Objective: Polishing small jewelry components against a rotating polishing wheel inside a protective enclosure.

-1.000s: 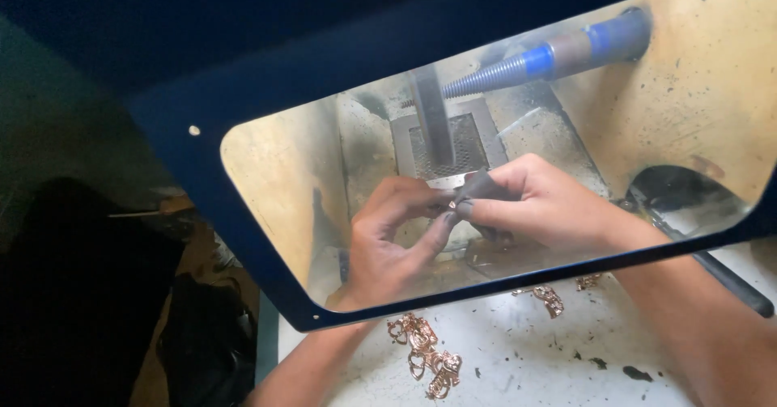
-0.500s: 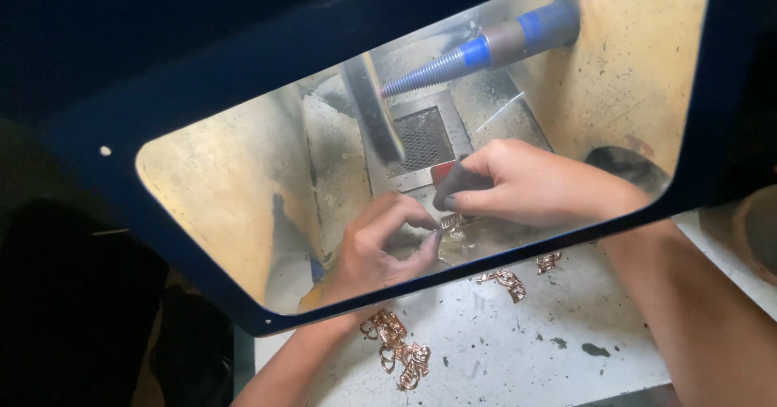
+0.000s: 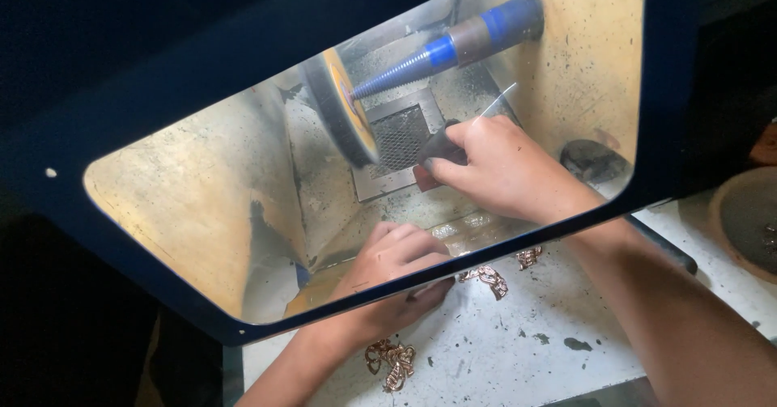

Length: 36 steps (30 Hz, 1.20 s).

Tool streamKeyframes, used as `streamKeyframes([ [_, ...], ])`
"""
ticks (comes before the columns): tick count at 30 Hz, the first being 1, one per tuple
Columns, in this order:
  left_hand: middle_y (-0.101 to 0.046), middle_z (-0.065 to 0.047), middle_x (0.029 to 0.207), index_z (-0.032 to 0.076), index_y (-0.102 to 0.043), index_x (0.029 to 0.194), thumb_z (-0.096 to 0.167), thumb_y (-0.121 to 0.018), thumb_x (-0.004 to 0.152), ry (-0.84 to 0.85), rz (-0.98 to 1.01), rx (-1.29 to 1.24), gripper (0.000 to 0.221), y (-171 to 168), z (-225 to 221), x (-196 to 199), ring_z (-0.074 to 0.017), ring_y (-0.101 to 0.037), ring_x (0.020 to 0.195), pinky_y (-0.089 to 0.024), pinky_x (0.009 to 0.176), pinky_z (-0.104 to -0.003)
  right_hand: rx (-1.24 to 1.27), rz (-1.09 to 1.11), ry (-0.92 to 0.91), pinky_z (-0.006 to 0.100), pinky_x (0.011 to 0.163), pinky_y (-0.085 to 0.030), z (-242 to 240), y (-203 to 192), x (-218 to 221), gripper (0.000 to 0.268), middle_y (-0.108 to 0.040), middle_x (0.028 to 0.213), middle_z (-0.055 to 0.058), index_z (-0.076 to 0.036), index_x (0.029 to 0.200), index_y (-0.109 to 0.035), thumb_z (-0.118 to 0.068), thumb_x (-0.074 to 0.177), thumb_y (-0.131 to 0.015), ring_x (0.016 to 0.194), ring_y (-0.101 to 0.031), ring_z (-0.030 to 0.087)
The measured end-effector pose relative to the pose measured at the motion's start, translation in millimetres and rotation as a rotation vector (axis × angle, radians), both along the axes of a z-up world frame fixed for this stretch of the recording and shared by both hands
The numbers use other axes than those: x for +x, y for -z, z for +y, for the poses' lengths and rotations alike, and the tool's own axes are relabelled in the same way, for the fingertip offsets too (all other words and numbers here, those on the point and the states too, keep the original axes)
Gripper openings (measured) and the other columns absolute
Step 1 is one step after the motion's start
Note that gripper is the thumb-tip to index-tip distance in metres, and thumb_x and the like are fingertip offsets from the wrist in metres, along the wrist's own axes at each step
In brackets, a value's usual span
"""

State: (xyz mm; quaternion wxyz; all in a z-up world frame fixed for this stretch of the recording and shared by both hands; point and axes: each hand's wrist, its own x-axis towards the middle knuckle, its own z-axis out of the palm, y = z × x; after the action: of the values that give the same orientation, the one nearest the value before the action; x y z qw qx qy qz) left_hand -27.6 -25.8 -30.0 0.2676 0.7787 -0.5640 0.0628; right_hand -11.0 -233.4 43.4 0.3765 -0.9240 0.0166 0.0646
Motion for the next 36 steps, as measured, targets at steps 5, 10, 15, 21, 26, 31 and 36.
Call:
streamKeyframes([
  [5, -0.069, -0.006, 0.099, 0.008, -0.069, 0.108, 0.006, -0.068, 0.093, -0.035, 0.0, -0.118, 0.015, -12.9, 13.2, 8.8, -0.0265, -0.064, 0.088, -0.046, 0.082, -0.039, -0.044, -0.044, 0.001, 0.039, 0.07, -0.047, -0.1, 10.8, 4.3, 0.026, -0.074, 0.071, 0.007, -0.013, 0.08, -0.08, -0.031, 0.087, -0.063, 0.072, -0.069, 0.022],
  [10, -0.07, -0.01, 0.081, -0.003, -0.07, 0.107, -0.001, -0.062, 0.095, -0.175, 0.02, -0.304, 0.015, -6.3, 28.0, 31.7, -0.0204, -0.067, 0.069, -0.053, 0.063, -0.031, -0.055, -0.032, -0.044, 0.038, 0.065, -0.047, 5.4, 16.2, 5.9, 0.025, -0.076, 0.074, 0.003, -0.014, 0.085, -0.08, -0.034, 0.091, -0.067, 0.07, -0.069, 0.019],
  [15, -0.073, 0.001, 0.093, 0.013, -0.072, 0.115, 0.005, -0.066, 0.095, -0.56, 0.408, -0.403, 0.023, 4.1, 42.7, 40.8, -0.0103, -0.064, 0.086, -0.051, 0.082, -0.025, -0.068, 0.054, -0.133, 0.031, 0.072, -0.057, 12.1, 13.3, 3.1, 0.02, -0.082, 0.094, 0.0, -0.012, 0.104, -0.079, -0.02, 0.094, -0.064, 0.082, -0.076, 0.013],
  [21, -0.074, -0.012, 0.089, 0.005, -0.07, 0.118, -0.002, -0.067, 0.09, -0.571, 0.423, -0.361, 0.029, 4.0, 45.1, 43.2, -0.0254, -0.072, 0.086, -0.054, 0.082, -0.041, -0.298, -0.108, -0.184, 0.049, 0.076, -0.06, 3.1, 44.8, 14.8, 0.019, -0.077, 0.089, 0.019, -0.001, 0.1, -0.075, -0.014, 0.088, -0.067, 0.097, -0.074, 0.04],
  [26, -0.074, -0.014, 0.088, 0.003, -0.069, 0.118, -0.004, -0.065, 0.091, -0.566, 0.431, -0.4, 0.029, 4.1, 46.9, 45.0, -0.0273, -0.072, 0.085, -0.054, 0.082, -0.042, -0.469, -0.164, -0.24, 0.047, 0.088, -0.06, 3.3, 63.6, 18.5, 0.023, -0.074, 0.099, 0.011, -0.011, 0.111, -0.072, -0.011, 0.092, -0.06, 0.118, -0.067, 0.032],
  [31, -0.074, -0.011, 0.086, 0.005, -0.069, 0.118, -0.002, -0.065, 0.092, -0.557, 0.443, -0.418, 0.027, 8.2, 49.7, 48.7, -0.0248, -0.072, 0.083, -0.054, 0.082, -0.04, -0.38, -0.091, -0.241, 0.053, 0.086, -0.06, 19.3, 56.5, 13.9, 0.03, -0.075, 0.105, 0.017, -0.009, 0.117, -0.071, -0.004, 0.093, -0.054, 0.108, -0.071, 0.038],
  [36, -0.074, -0.012, 0.088, 0.004, -0.068, 0.117, -0.001, -0.064, 0.093, -0.52, 0.41, -0.434, 0.025, 16.4, 51.5, 55.5, -0.027, -0.073, 0.084, -0.054, 0.08, -0.04, -0.376, -0.105, -0.236, 0.053, 0.089, -0.06, 25.3, 66.0, 20.6, 0.032, -0.071, 0.12, 0.018, -0.01, 0.124, -0.069, -0.006, 0.093, -0.061, 0.113, -0.071, 0.039],
])
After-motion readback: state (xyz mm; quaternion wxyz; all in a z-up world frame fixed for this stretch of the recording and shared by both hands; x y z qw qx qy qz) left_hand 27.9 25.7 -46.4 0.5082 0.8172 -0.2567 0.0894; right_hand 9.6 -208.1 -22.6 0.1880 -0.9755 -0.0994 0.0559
